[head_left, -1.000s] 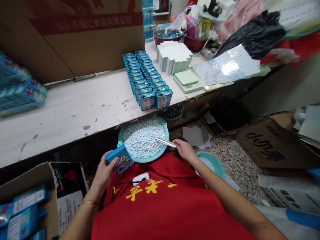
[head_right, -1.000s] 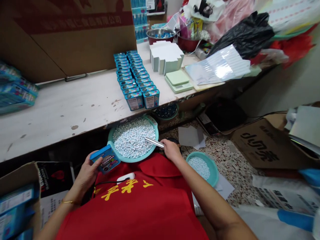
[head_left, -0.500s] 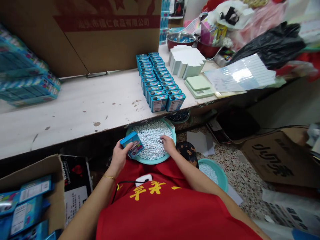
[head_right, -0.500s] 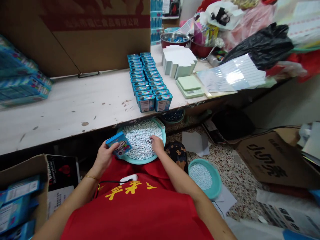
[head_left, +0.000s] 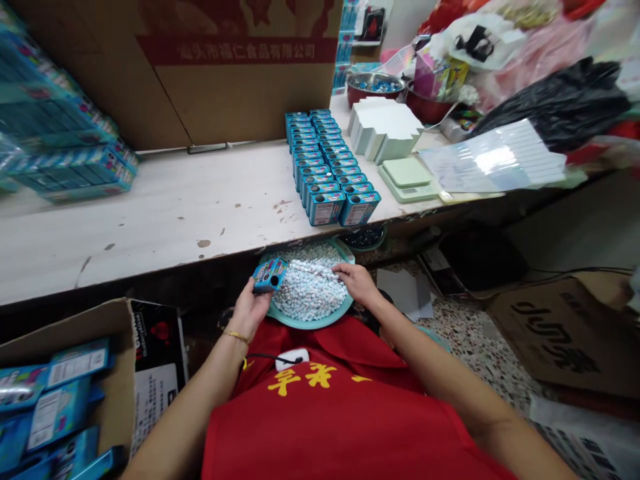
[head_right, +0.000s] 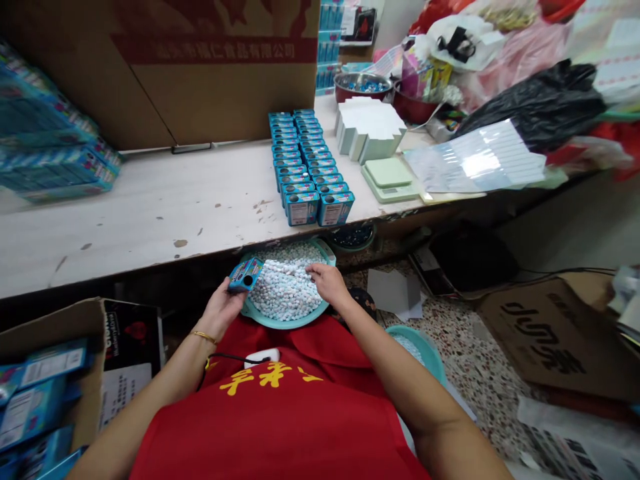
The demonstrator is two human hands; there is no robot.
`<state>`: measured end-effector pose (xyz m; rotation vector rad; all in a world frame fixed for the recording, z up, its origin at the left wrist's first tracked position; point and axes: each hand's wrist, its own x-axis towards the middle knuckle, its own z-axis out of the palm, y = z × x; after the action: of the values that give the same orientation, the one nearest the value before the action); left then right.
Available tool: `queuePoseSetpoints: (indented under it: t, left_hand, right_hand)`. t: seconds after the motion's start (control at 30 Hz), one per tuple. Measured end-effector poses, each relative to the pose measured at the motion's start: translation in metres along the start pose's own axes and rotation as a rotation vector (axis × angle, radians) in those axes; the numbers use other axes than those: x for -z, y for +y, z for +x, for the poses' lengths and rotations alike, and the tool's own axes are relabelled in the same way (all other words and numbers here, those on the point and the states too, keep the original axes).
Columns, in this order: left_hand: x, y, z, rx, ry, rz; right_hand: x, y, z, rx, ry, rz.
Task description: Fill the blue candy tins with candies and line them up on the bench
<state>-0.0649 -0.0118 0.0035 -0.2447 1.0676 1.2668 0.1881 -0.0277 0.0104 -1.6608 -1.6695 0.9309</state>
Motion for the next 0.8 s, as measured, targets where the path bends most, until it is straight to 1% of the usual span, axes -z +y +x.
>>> queuePoseSetpoints:
  t: [0.13,0.23,0.33,0.47,0.57,0.63,0.67,0.73,0.8]
  left_hand:
    - [-0.009,-0.010,0.004,0.008,-0.031,-0.036]
    - [-0.013,-0.017,0.003,0.004,-0.035,-0.043]
    - [-0.014,-0.021,0.001,-0.017,-0.062,-0.026]
    - [-0.011,-0.022,-0.001,-0.016,-0.121,0.022]
    - [-0.008,-0.021,-0.001,0.052,-0.096,0.066]
    - [-0.005,-0.020,-0.001,0.088,-0.078,0.094]
    - [-0.003,-0.019,-0.001,0.095,-0.088,0.115]
    - [0.002,-0.015,-0.001,0.074,-0.155,0.186]
    - [0.008,-0.009,0.000,0.032,-0.275,0.313]
  right_hand:
    - [0.004,-0.022,0.003,0.052,-0.120,-0.146]
    - [0.005,-0.034,0.008,0.049,-0.194,-0.314]
    - [0.011,-0.052,0.014,0.038,-0.269,-0.506]
    - [0.017,-0.084,0.022,0.049,-0.315,-0.726]
    - [0.017,-0.104,0.028,0.074,-0.352,-0.809]
    - [0.017,-0.111,0.033,0.106,-0.356,-0.835]
    - [0.017,-0.113,0.035,0.126,-0.352,-0.850]
    - [0.020,-0.116,0.039,0.169,-0.347,-0.881]
    - [0.025,-0.117,0.042,0.214,-0.358,-0.915]
